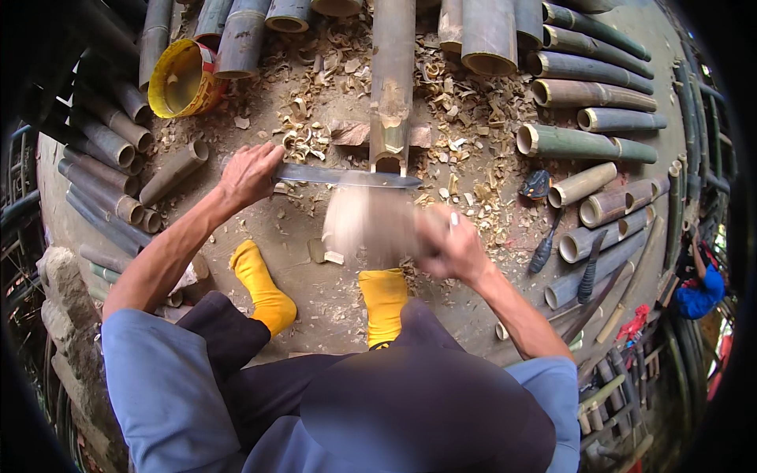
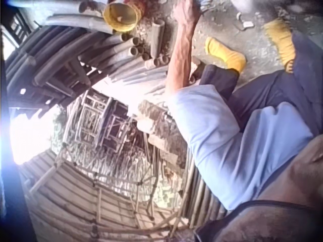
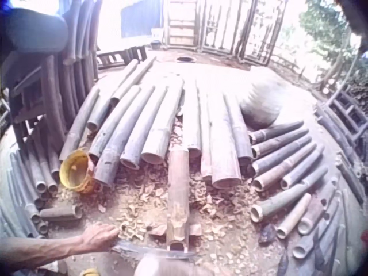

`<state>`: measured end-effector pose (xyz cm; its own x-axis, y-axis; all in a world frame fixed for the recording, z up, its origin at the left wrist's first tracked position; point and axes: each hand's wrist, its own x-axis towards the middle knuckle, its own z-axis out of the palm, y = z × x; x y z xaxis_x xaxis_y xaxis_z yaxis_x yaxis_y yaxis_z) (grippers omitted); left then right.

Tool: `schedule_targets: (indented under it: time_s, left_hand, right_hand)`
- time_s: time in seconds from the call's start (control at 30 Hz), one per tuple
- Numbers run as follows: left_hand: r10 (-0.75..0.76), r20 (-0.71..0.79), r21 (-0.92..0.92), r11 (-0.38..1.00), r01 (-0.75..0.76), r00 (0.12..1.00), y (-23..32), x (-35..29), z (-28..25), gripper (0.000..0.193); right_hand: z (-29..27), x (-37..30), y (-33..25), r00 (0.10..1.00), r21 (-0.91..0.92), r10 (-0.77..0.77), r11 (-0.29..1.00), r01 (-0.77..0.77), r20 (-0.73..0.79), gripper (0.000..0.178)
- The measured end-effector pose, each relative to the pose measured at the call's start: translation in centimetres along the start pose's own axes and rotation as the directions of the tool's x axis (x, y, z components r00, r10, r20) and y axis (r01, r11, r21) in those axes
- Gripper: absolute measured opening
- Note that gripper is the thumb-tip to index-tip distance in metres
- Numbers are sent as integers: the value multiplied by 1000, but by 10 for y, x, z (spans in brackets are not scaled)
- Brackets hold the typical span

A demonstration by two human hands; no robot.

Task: The person shapes a bamboo pole using a knife and a large wooden block to hammer it, followed by carving the edges with a smaller blade.

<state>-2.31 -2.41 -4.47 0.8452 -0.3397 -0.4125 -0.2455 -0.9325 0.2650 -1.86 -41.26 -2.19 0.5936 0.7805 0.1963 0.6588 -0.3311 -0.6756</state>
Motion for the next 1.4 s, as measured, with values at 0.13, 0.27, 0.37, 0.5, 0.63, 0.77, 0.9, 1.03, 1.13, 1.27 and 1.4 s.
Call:
schedule_targets:
  time_s: [0.13,0.27,0.37,0.5,0.63,0.77,0.9,1.03,1.13,1.27,1.4]
  left_hand:
    - [77,390,-637,742,209,918,-13,24,-15,23]
    - [-319,154,-988,-21,156,935,68,45,1,14]
    - [-311,5,-980,-190,-57,950,143,52,-5,13]
    - [20,-81,-996,38,-81,997,245,41,-23,50]
    - [-126,-491,-767,532,-359,862,247,17,-6,65]
    - [-193,-446,-502,863,-66,874,173,-49,87,49]
    - [-9,-250,-149,988,-29,968,148,-85,101,42]
    - [-51,-185,-292,956,-5,981,125,-86,119,44]
    - [-262,-245,-531,842,97,934,128,-67,93,51]
    - [-295,-440,-621,782,-50,848,176,-15,6,60]
    - [-62,-475,-658,687,-307,878,221,22,-23,76]
  right_hand:
    - [4,-25,-8,846,97,518,855,-509,-129,93]
    - [0,-69,-42,589,45,777,611,-790,-222,97]
    - [-11,-62,-66,644,-102,728,640,-761,-234,93]
    - [-3,-41,-83,750,384,651,726,-571,-117,78]
    - [-11,-53,-68,288,563,886,454,-690,-362,37]
    - [-34,-96,-4,302,129,872,375,-918,-385,38]
    - [-38,-98,30,293,1,931,300,-954,-216,41]
    - [-23,-88,55,419,-29,866,428,-903,-273,42]
    - [-23,-72,40,503,-290,806,423,-859,-314,49]
    - [-17,-21,-17,488,363,864,498,-787,-128,58]
    - [-8,23,-54,591,911,696,-347,-222,409,50]
